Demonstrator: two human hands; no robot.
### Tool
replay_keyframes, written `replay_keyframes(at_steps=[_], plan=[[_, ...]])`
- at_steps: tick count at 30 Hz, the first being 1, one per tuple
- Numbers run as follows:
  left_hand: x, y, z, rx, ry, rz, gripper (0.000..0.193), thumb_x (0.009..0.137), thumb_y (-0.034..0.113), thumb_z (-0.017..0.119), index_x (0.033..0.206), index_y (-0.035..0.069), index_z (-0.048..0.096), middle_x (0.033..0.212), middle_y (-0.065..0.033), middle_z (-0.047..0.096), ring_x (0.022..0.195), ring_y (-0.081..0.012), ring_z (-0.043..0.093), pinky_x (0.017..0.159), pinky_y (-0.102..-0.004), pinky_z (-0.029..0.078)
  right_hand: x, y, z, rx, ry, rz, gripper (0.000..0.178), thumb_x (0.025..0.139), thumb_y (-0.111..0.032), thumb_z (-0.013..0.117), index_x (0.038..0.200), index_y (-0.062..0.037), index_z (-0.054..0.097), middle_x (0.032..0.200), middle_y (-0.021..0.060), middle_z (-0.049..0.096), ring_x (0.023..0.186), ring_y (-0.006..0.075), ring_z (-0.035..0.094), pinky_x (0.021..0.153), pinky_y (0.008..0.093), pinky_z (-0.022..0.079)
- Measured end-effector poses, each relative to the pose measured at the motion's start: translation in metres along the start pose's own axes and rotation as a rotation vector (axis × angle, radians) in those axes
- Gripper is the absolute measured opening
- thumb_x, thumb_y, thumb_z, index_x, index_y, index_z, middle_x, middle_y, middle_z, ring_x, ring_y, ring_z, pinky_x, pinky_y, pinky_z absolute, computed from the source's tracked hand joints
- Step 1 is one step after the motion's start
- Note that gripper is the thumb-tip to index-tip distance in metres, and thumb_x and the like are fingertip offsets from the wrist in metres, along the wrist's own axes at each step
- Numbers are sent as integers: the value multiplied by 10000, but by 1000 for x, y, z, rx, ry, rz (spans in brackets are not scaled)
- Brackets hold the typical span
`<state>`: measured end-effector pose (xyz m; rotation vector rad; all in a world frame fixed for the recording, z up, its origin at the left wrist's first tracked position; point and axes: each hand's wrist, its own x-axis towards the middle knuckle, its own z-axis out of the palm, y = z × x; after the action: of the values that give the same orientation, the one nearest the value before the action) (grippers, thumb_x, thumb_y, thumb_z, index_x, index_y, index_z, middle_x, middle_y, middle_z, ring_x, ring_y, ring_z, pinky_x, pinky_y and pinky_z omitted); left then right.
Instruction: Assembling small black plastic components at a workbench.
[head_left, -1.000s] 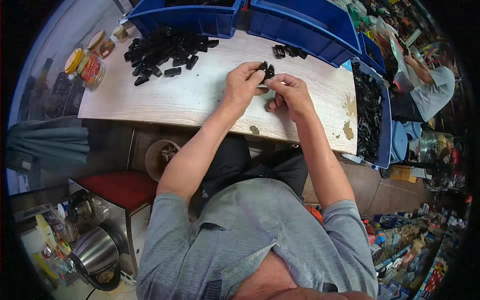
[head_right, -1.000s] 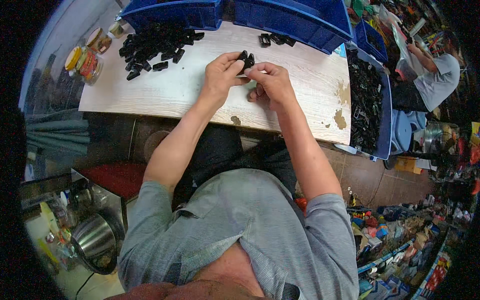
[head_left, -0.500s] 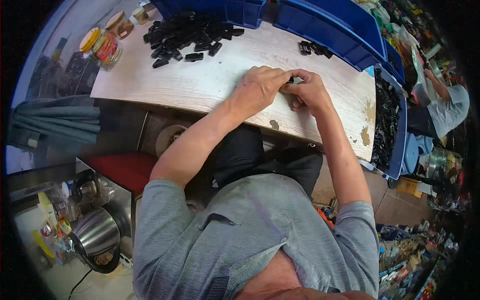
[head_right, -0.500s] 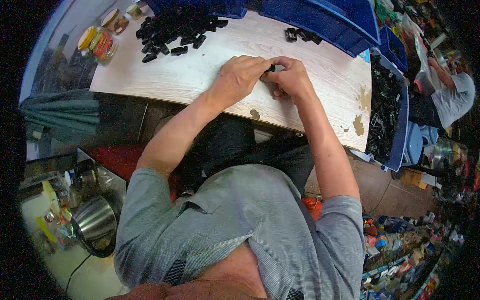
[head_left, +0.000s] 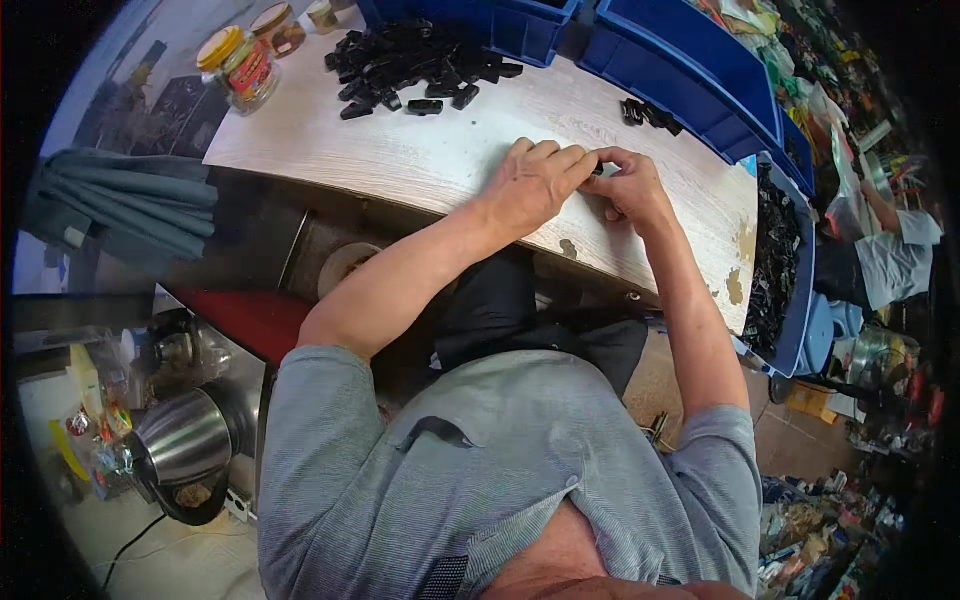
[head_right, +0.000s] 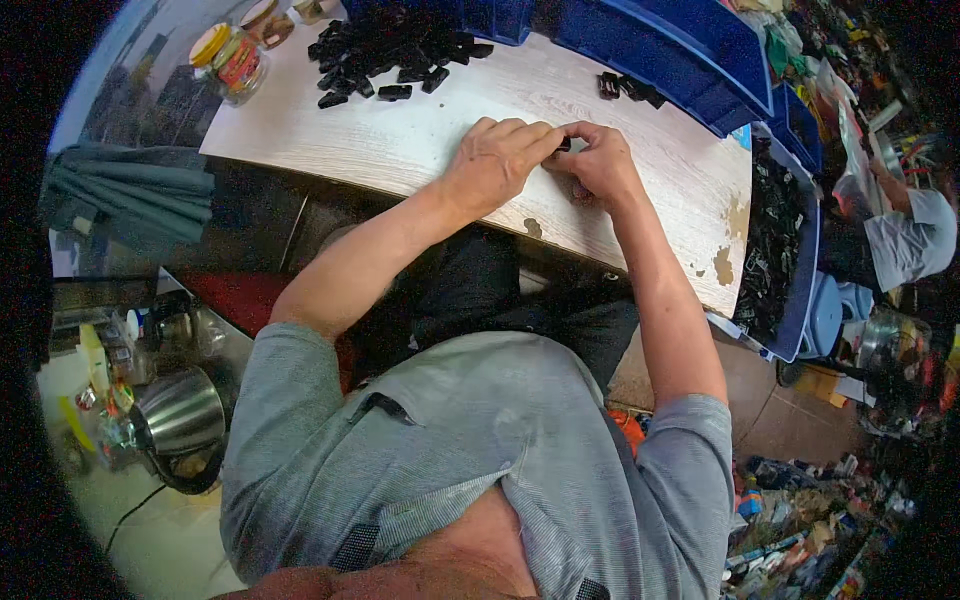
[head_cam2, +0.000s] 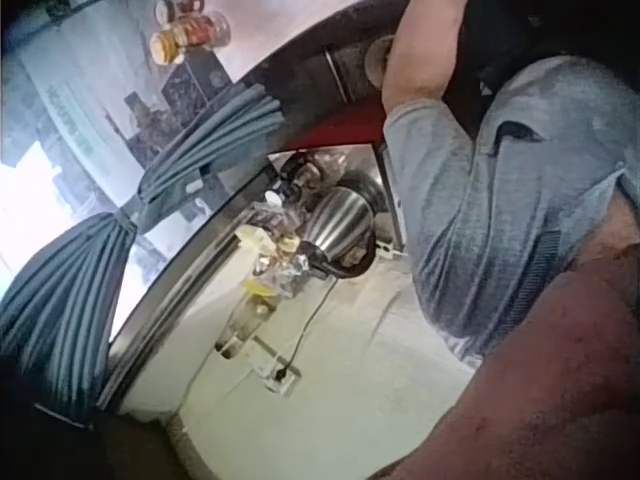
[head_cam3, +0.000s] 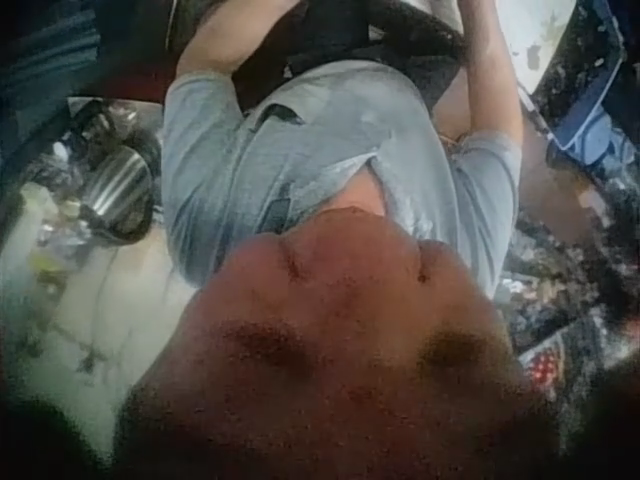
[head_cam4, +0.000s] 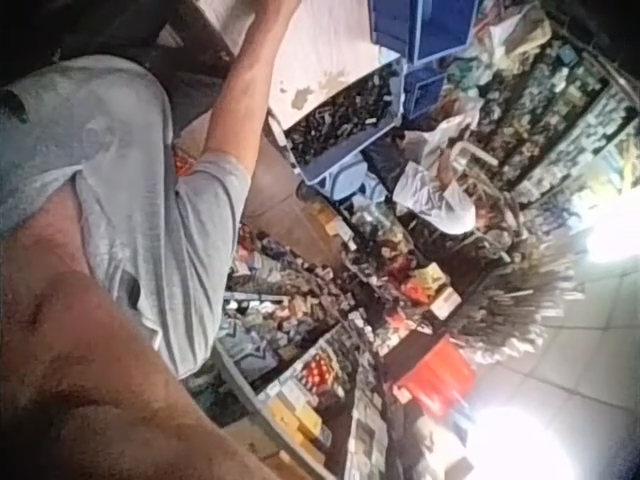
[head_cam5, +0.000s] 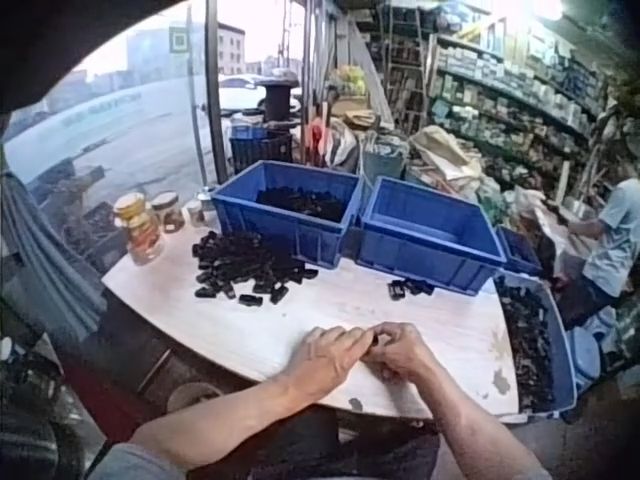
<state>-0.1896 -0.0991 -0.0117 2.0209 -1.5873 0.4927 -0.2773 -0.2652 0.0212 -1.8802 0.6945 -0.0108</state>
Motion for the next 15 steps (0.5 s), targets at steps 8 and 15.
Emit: replay_keyframes(at_steps=[8, 15], plan=[[-6, 5, -6, 61, 29, -11, 358, 853, 82, 602, 1210, 96, 610, 1019, -13, 646, 873, -194, 650, 708, -374, 474, -3, -7, 2, -92, -36, -46, 377, 791, -168, 834, 1131, -65, 706, 580, 8, 554, 428, 113, 509, 383, 301, 404], [-9, 6, -6, 101, 93, 14, 261, 837, 106, 624, 1097, 88, 630, 922, -6, 624, 792, -180, 639, 647, -358, 460, -3, -4, 3, -97, -39, -57, 338, 798, -160, 825, 1104, -70, 714, 582, 4, 560, 427, 109, 501, 373, 302, 382]])
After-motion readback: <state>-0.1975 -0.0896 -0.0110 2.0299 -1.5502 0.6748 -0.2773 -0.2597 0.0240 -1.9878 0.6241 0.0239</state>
